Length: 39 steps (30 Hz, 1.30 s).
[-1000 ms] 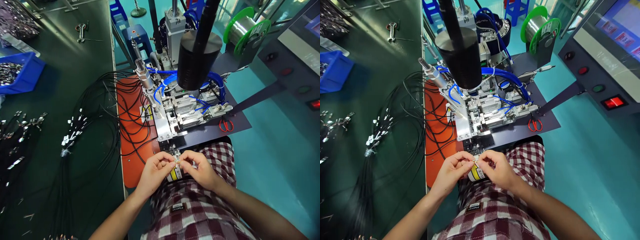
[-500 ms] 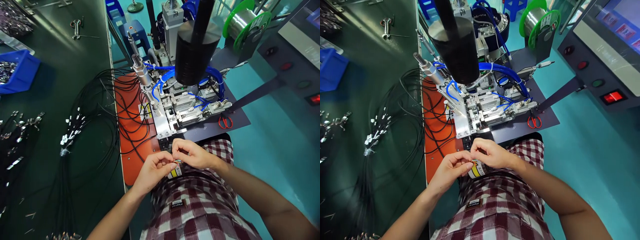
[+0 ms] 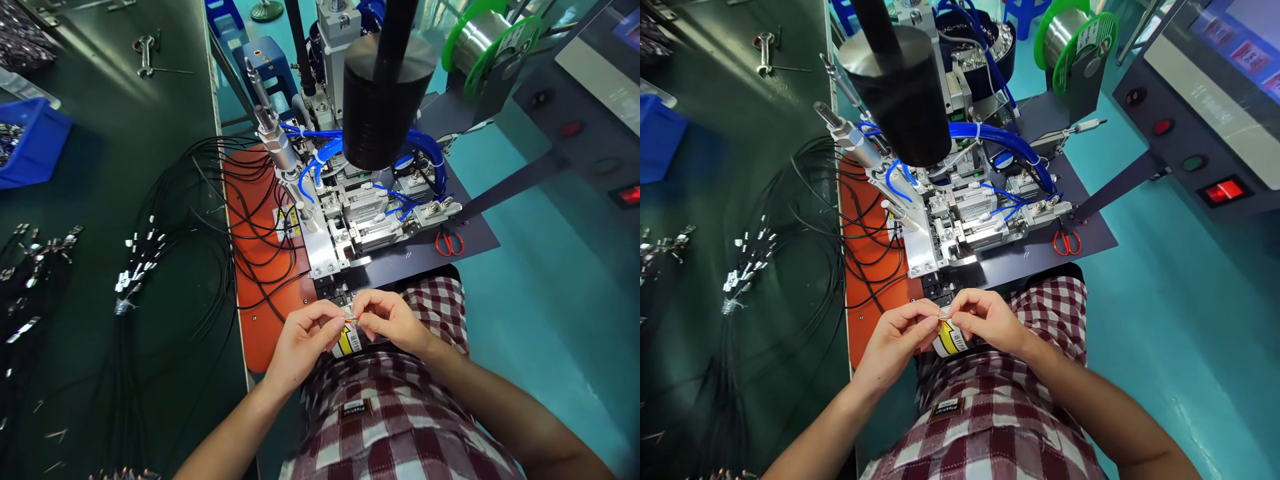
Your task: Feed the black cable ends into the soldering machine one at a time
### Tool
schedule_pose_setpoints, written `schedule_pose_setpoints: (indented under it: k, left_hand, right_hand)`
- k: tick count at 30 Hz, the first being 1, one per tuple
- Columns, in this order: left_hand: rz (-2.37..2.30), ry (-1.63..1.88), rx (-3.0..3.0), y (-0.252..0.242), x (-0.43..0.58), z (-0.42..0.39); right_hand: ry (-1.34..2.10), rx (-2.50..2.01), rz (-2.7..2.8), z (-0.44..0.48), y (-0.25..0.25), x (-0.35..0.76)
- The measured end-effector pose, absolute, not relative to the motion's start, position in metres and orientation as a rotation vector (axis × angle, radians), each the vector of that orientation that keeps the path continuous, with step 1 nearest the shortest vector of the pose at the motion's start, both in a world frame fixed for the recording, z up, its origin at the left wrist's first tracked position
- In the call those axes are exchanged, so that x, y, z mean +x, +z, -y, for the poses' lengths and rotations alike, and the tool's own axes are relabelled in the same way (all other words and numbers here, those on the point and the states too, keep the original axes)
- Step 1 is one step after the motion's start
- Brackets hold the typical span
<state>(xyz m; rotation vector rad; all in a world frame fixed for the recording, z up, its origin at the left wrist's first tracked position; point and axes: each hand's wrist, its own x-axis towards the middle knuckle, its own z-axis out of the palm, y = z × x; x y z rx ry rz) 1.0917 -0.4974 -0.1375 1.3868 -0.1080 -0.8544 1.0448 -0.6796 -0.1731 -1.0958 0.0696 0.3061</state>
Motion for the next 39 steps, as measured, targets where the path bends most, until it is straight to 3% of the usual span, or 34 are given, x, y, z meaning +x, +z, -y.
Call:
schedule_pose_setpoints:
  k: [20, 33, 39]
  left_hand:
    - [0.059, -0.796, 1.515, -0.129, 1.091, 0.507]
    - [-0.074, -0.686, 1.576, -0.131, 1.091, 0.511]
    - [-0.143, -0.719, 1.500, -0.133, 1.091, 0.513]
  right_hand:
    - [0.391, -1.330, 0.075, 0.686, -0.154, 1.060]
    - [0.052, -1.644, -0.182, 0.663, -0.157, 1.048]
    - [0.188, -1.476, -0.256, 0.667, -0.159, 1.051]
